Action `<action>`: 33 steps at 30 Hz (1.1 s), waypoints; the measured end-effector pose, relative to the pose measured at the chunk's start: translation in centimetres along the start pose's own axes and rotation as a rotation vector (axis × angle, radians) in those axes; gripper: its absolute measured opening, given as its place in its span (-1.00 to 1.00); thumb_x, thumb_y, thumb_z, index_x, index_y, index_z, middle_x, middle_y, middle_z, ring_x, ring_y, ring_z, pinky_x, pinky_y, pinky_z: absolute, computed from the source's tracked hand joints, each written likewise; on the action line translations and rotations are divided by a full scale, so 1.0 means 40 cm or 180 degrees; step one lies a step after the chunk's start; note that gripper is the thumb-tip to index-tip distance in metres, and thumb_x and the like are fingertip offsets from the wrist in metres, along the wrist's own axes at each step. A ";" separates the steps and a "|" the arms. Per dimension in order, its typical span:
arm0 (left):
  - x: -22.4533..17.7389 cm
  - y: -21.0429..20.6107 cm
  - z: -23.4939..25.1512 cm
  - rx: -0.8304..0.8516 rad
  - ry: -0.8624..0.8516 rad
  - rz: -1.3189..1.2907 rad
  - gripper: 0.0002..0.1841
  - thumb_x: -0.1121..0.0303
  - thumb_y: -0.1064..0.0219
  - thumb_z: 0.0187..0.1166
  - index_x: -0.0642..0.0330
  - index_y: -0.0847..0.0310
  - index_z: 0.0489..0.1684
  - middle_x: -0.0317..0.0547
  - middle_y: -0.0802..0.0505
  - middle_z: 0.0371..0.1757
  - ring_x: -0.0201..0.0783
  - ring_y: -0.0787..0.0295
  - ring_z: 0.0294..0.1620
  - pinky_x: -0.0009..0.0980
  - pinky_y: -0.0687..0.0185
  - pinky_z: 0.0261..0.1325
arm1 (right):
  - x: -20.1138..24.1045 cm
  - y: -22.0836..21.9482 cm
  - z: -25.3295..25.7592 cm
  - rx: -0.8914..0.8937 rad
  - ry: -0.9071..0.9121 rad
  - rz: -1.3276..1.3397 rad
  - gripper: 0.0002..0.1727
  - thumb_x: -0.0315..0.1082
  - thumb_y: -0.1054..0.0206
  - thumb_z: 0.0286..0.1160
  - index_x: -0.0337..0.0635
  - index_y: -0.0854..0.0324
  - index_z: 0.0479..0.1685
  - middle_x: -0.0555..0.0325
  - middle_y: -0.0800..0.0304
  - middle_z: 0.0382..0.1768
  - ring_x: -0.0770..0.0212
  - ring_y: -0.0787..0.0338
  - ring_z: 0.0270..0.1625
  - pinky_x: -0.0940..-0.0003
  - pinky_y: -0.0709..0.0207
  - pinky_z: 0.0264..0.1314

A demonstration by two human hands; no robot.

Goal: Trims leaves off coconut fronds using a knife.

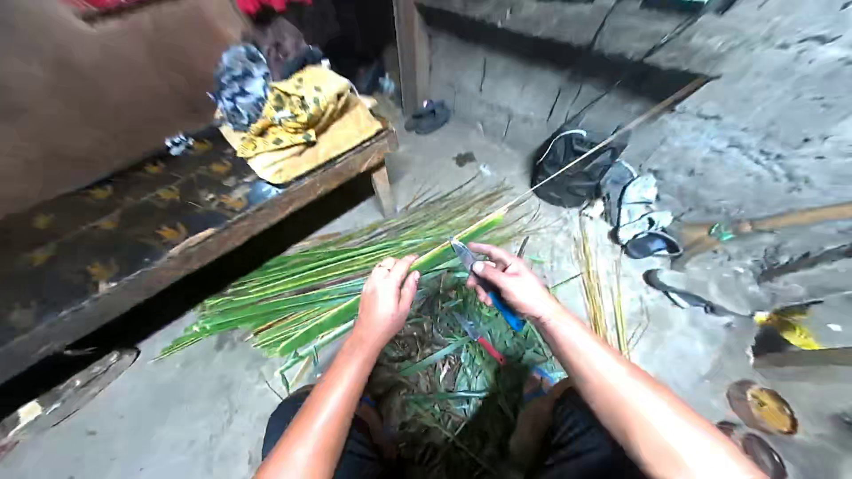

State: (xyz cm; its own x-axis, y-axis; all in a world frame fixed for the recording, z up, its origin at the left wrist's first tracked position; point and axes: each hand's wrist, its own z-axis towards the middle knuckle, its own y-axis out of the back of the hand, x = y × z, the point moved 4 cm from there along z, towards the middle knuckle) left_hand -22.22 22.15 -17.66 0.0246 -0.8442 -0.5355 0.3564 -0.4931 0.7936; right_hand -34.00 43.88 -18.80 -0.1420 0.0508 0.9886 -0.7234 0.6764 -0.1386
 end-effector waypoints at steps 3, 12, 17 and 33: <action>-0.055 0.027 -0.047 0.0068 -0.0013 -0.0388 -0.58 0.09 -0.05 0.82 -0.05 -0.69 0.45 -0.14 -0.83 0.27 -0.25 -0.70 0.37 -0.18 -0.55 0.52 | 0.072 -0.066 -0.070 -0.0195 0.0421 0.0137 -0.50 -0.35 -0.05 0.80 -0.31 -0.28 0.67 0.02 -0.85 -0.27 0.24 -0.76 -0.52 0.37 -0.70 -0.47; -0.233 0.115 -0.097 0.0233 -0.0352 -0.2184 -0.65 0.43 -0.08 0.77 0.34 -0.47 0.45 -0.03 -0.81 0.09 -0.27 -0.86 -0.10 -0.35 -0.85 0.01 | 0.230 -0.156 -0.190 0.0134 0.0934 -0.0402 -0.51 -0.34 -0.06 0.82 -0.30 -0.31 0.66 0.09 -0.82 -0.31 0.25 -0.78 -0.50 0.38 -0.75 -0.46; -0.271 0.125 -0.052 0.0085 -0.0487 -0.3053 -0.75 0.43 -0.04 0.85 0.41 -0.57 0.18 -0.06 -0.85 -0.20 -0.24 -0.84 -0.33 -0.32 -0.87 -0.20 | 0.268 -0.163 -0.179 0.0843 0.0673 -0.0528 -0.52 -0.36 -0.08 0.81 -0.25 -0.36 0.66 0.03 -0.86 -0.22 0.24 -0.78 -0.53 0.37 -0.73 -0.51; -0.053 0.057 0.086 0.0611 -0.0048 -0.2740 -0.80 0.43 -0.12 0.75 0.25 -0.70 -0.03 -0.37 -0.64 -0.55 -0.52 -0.48 -0.61 -0.60 -0.41 -0.53 | 0.118 -0.069 0.072 0.1125 0.0586 -0.0487 -0.66 -0.25 -0.20 0.79 -0.26 -0.67 0.31 0.16 -0.90 -0.27 0.40 -0.73 -0.56 0.50 -0.65 -0.52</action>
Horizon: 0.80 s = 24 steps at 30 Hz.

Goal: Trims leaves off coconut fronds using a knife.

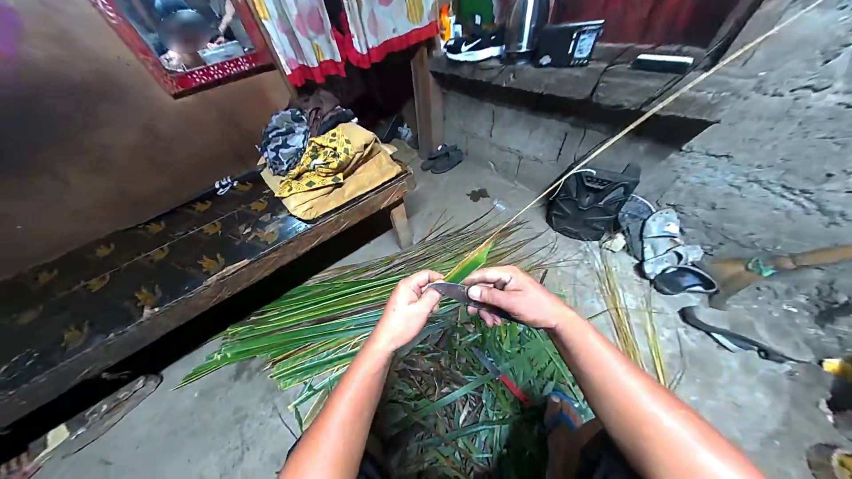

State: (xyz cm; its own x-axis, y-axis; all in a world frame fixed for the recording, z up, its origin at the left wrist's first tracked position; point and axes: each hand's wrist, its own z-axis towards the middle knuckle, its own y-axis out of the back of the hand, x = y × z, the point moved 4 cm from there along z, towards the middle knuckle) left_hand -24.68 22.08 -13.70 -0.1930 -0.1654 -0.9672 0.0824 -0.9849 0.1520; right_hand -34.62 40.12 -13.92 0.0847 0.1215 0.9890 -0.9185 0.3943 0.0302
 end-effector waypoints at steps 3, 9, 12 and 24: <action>0.027 -0.001 -0.013 0.0068 0.0171 -0.0312 -0.80 0.43 -0.11 0.77 0.23 -0.69 -0.06 -0.39 -0.62 -0.59 -0.53 -0.45 -0.66 -0.61 -0.39 -0.58 | -0.024 -0.007 0.002 0.0065 -0.0027 0.0040 -0.65 -0.24 -0.19 0.79 -0.24 -0.66 0.33 0.18 -0.89 -0.25 0.43 -0.69 -0.56 0.53 -0.61 -0.53; 0.035 -0.002 -0.017 0.0329 0.0573 -0.0968 -0.81 0.40 -0.13 0.76 0.13 -0.70 -0.17 -0.39 -0.60 -0.62 -0.55 -0.43 -0.68 -0.65 -0.36 -0.59 | -0.018 -0.025 0.003 -0.0062 0.0173 -0.0128 -0.70 -0.26 -0.19 0.80 -0.26 -0.72 0.20 0.21 -0.89 -0.28 0.49 -0.68 -0.56 0.57 -0.58 -0.53; 0.033 0.010 -0.017 0.0460 0.0638 -0.1074 -0.81 0.30 -0.17 0.79 0.12 -0.68 -0.15 -0.40 -0.60 -0.58 -0.56 -0.44 -0.66 -0.65 -0.36 -0.59 | -0.005 -0.007 -0.002 -0.0363 0.0377 -0.0299 -0.71 -0.28 -0.19 0.78 -0.27 -0.74 0.12 0.21 -0.90 -0.26 0.48 -0.71 -0.51 0.55 -0.62 -0.48; 0.019 0.043 -0.023 0.0044 0.0173 0.0302 -0.75 0.32 -0.15 0.81 0.21 -0.76 0.01 -0.38 -0.70 -0.50 -0.54 -0.51 -0.61 -0.62 -0.44 -0.52 | -0.009 0.030 0.009 -0.1370 0.0622 -0.0365 -0.69 -0.35 -0.15 0.79 -0.34 -0.69 0.25 0.05 -0.91 -0.23 0.35 -0.74 -0.54 0.45 -0.68 -0.49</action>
State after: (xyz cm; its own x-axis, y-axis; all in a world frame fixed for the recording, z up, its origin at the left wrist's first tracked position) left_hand -23.78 20.31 -14.36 -0.1316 -0.2552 -0.9579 0.0842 -0.9657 0.2457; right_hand -35.88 40.24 -14.18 0.2849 0.2076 0.9358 -0.6592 0.7512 0.0340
